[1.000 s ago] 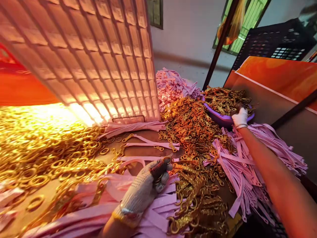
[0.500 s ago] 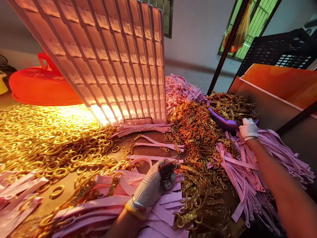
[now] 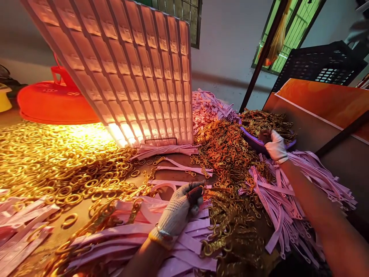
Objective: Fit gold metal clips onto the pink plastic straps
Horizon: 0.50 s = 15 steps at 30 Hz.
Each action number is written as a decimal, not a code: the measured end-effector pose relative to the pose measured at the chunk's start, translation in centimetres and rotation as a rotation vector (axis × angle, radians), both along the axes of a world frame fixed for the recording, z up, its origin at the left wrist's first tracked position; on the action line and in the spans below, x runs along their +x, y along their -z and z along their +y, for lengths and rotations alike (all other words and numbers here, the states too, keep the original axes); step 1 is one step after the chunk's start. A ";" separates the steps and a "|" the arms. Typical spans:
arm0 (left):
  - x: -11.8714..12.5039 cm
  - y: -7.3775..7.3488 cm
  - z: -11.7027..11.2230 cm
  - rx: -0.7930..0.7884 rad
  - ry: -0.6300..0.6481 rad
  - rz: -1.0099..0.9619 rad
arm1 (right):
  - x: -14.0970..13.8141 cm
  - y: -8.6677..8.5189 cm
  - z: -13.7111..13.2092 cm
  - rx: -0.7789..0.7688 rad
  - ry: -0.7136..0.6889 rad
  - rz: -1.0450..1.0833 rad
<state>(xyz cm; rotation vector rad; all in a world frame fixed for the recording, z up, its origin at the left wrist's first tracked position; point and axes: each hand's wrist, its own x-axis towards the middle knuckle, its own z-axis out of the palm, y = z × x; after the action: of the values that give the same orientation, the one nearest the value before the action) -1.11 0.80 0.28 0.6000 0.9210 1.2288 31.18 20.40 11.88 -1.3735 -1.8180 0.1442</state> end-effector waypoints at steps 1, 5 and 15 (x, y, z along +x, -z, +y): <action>0.0 0.1 0.0 -0.003 0.005 0.000 | -2.3 0.5 -1.5 -0.082 -0.169 0.107; -0.2 0.7 -0.2 0.025 0.025 0.048 | -11.5 5.1 -8.4 -0.578 -0.730 0.458; 0.3 -0.3 -0.6 0.201 0.042 0.172 | -16.9 9.7 -15.1 -0.729 -0.894 0.605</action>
<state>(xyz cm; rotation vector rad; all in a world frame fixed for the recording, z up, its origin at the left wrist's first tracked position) -0.81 0.20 0.53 0.8921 0.9290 1.2544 14.27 5.28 2.15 -0.6790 -1.7474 1.6217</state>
